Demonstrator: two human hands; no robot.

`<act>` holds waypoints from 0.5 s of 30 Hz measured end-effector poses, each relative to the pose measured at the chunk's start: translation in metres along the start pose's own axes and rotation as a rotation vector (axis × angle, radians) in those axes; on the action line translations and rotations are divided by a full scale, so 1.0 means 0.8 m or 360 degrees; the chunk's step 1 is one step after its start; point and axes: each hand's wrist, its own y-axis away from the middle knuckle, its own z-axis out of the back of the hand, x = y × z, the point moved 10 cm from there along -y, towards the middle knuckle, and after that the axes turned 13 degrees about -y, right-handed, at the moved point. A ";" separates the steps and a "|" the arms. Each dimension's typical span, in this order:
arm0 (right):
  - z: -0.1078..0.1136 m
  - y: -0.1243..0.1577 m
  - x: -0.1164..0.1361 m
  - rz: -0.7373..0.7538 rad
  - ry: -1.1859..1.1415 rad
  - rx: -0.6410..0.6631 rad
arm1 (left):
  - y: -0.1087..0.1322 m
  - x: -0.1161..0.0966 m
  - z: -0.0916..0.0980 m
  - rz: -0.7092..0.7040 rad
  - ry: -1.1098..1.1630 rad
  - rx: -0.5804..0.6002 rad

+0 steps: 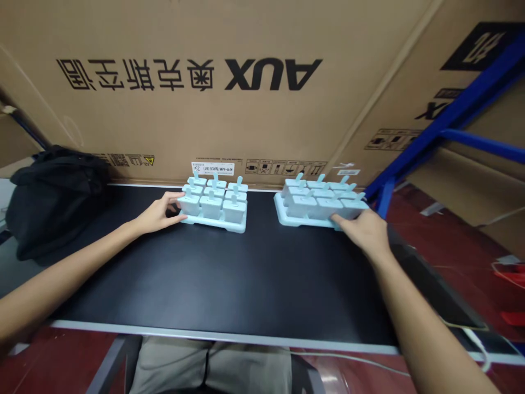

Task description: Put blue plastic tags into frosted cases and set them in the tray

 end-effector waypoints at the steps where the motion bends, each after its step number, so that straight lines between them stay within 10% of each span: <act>1: 0.008 0.012 -0.003 -0.0065 0.0011 0.0005 | -0.005 -0.001 -0.003 -0.0002 0.0014 -0.0016; 8: 0.043 0.108 -0.032 -0.0624 -0.0019 0.0148 | -0.071 -0.057 -0.049 -0.0146 0.0050 -0.0057; 15: 0.051 0.129 -0.008 -0.0514 0.0022 0.0124 | -0.156 -0.185 -0.128 -0.0496 0.0227 0.0089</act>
